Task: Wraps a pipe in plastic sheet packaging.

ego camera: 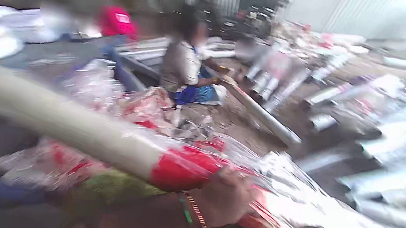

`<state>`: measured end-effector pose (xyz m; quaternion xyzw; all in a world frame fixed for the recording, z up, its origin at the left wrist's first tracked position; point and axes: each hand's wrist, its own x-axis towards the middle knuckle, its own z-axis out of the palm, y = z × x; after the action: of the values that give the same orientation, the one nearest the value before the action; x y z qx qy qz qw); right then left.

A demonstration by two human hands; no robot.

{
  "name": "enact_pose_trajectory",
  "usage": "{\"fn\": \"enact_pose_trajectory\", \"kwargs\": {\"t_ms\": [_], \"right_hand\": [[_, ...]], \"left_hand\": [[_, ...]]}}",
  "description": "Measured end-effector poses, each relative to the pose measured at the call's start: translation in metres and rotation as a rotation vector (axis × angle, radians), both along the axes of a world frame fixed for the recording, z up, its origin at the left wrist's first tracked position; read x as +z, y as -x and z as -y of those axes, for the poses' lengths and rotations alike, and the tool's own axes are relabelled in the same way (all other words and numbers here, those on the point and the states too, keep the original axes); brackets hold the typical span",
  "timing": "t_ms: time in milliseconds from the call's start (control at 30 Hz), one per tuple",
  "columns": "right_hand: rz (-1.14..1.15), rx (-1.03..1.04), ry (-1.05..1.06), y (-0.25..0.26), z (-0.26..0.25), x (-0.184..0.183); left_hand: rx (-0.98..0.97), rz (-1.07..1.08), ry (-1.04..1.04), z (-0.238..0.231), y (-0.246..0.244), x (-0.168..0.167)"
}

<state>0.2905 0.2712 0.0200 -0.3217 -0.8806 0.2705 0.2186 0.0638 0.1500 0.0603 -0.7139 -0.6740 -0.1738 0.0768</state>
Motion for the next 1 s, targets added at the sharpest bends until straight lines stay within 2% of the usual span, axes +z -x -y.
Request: {"fn": "enact_pose_trajectory", "kwargs": {"t_ms": [67, 167, 200, 267, 333, 400, 533, 667, 800, 1000], "right_hand": [[-0.085, 0.044, -0.059, -0.009, -0.012, -0.008], [-0.435, 0.069, 0.154, -0.033, -0.028, -0.012], [-0.533, 0.012, 0.187, -0.042, -0.031, -0.011], [-0.587, -0.245, 0.015, -0.064, -0.041, -0.016], [-0.495, -0.515, -0.153, -0.095, -0.058, -0.028], [-0.358, -0.638, -0.208, -0.128, -0.07, -0.049], [-0.178, -0.53, -0.302, -0.151, -0.062, -0.096], [-0.248, -0.463, -0.38, -0.124, -0.052, -0.126], [-0.297, -0.462, -0.475, -0.103, -0.061, -0.128], [-0.28, -0.408, -0.522, -0.098, -0.074, -0.103]], "left_hand": [[-0.018, -0.051, -0.097, -0.004, 0.003, -0.011], [-0.036, -0.088, -0.106, -0.004, 0.008, -0.015], [-0.042, -0.103, -0.115, -0.004, 0.009, -0.017], [-0.054, -0.115, -0.098, -0.003, 0.013, -0.016], [-0.062, -0.113, -0.064, -0.003, 0.015, -0.013], [-0.066, -0.1, -0.033, -0.003, 0.015, -0.011], [-0.055, -0.072, -0.031, -0.006, 0.019, -0.012], [-0.046, -0.09, -0.067, -0.01, 0.021, -0.014], [-0.054, -0.115, -0.12, -0.015, 0.024, -0.013], [-0.071, -0.175, -0.137, -0.026, 0.034, -0.006]]}}
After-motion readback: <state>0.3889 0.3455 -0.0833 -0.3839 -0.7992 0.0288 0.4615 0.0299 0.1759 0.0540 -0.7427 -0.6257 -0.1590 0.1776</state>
